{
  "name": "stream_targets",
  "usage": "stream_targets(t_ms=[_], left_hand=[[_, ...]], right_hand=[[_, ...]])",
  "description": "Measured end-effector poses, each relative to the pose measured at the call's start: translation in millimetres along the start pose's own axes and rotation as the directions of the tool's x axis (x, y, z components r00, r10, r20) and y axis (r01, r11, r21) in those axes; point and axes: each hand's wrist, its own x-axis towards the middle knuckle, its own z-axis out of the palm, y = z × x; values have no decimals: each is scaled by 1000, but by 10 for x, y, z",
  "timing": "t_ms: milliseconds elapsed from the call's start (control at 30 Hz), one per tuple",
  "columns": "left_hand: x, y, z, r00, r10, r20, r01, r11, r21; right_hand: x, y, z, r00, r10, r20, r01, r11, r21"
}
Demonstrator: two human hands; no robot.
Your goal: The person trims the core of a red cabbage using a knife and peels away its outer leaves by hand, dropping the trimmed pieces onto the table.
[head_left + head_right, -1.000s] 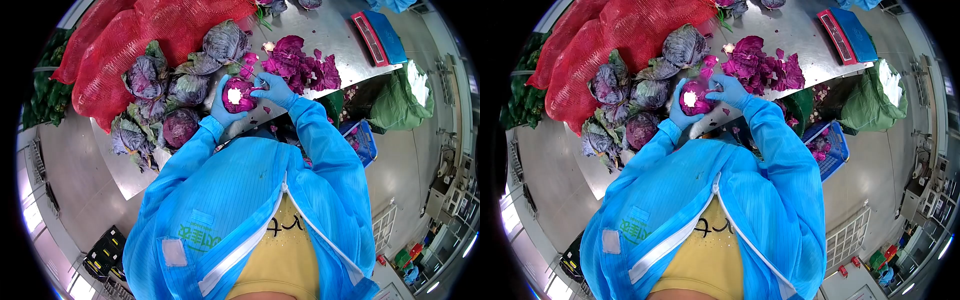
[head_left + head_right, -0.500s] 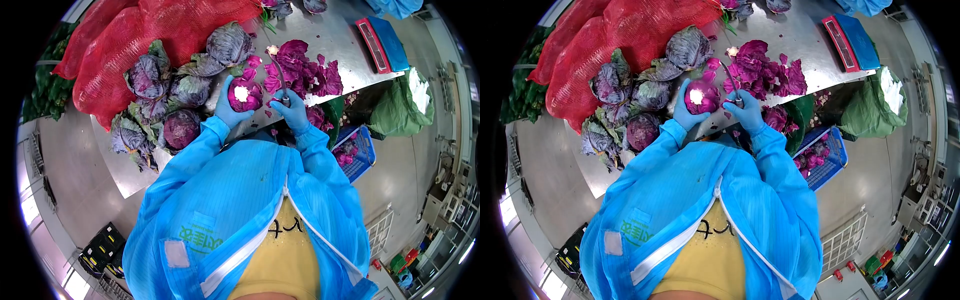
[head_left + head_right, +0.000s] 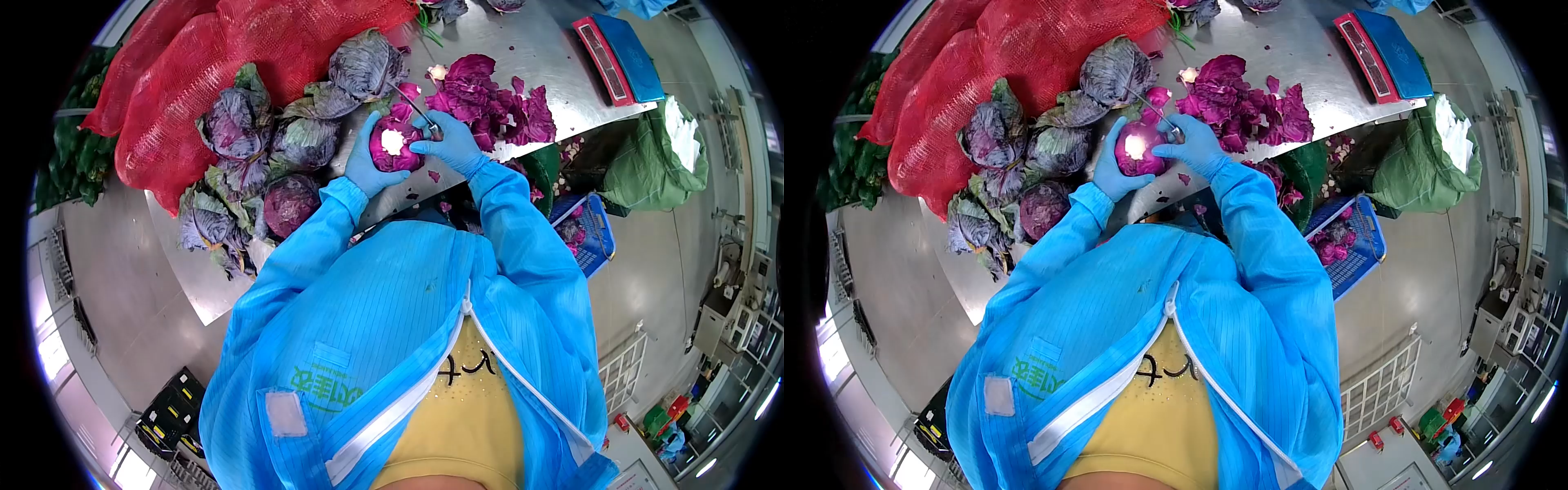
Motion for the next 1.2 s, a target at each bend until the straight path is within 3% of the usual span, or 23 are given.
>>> stream_targets(t_ms=[33,67,133,167,233,267,333,400,500,567,600,633,667,700,733,767,833,900,967,1033,1100,1133,1200], left_hand=[[-3,-3,-9,998,63,2,-62,992,111],[-7,-6,-16,998,60,1,-60,992,111],[15,33,-3,1000,-18,-4,18,1000,12],[20,43,11,1000,-17,-3,17,1000,9],[31,60,20,997,-63,35,69,976,-208],[30,71,15,997,-65,35,71,975,-208],[35,106,9,995,-94,16,94,995,-35],[50,131,20,993,-116,-10,116,993,-5],[54,19,-12,988,-141,-68,137,989,-59],[38,25,-13,995,-86,-41,84,996,-43],[42,6,-1,996,-84,-38,82,996,-46],[47,-29,9,997,-62,-47,61,998,-7],[50,-63,13,998,-39,-57,41,999,34],[54,-69,11,998,-17,-67,22,997,76],[59,-75,9,997,-15,-70,21,997,77],[56,-80,16,997,-30,-69,33,998,49],[34,-46,18,997,-44,-63,46,999,22],[32,14,7,987,-124,-99,125,992,7],[27,-3,-3,989,-118,-88,116,993,-30],[-4,-42,-36,989,-115,-89,109,992,-66],[-14,-90,-48,988,-114,-106,114,993,-6],[-38,-109,-47,987,-118,-109,118,993,-6],[-23,-152,-42,988,-101,-115,100,995,-17]], right_hand=[[0,-18,-15,999,-34,42,36,999,-31],[-5,-32,-6,999,-32,44,33,999,-30],[-19,-41,-14,976,-217,37,218,930,-295],[-37,-42,-10,976,-215,37,216,930,-298],[-68,-4,28,923,-380,65,351,758,-549],[-58,35,37,905,-412,108,381,669,-638],[-115,17,65,907,-405,119,371,633,-679],[-160,9,48,908,-397,133,364,591,-720],[-202,30,-24,922,-386,27,297,662,-688],[-311,125,1,843,-500,-199,300,744,-597],[-372,166,58,848,-410,-337,212,844,-492],[-409,211,105,847,-412,-337,213,842,-495],[-434,255,154,854,-157,-497,-7,950,-312],[-444,301,203,795,121,-595,-215,973,-90],[-443,349,252,757,275,-593,-228,961,155],[-434,399,288,757,274,-593,-227,961,155],[-396,196,360,672,551,-495,-167,763,624],[-376,20,404,715,548,-435,-165,736,656],[-382,116,516,855,330,-400,-153,898,413],[-355,217,581,867,250,-431,-172,962,213],[-417,224,483,856,464,-230,-283,791,543],[-433,227,533,815,419,-401,-279,890,361],[-410,129,519,821,399,-409,-247,893,376]])
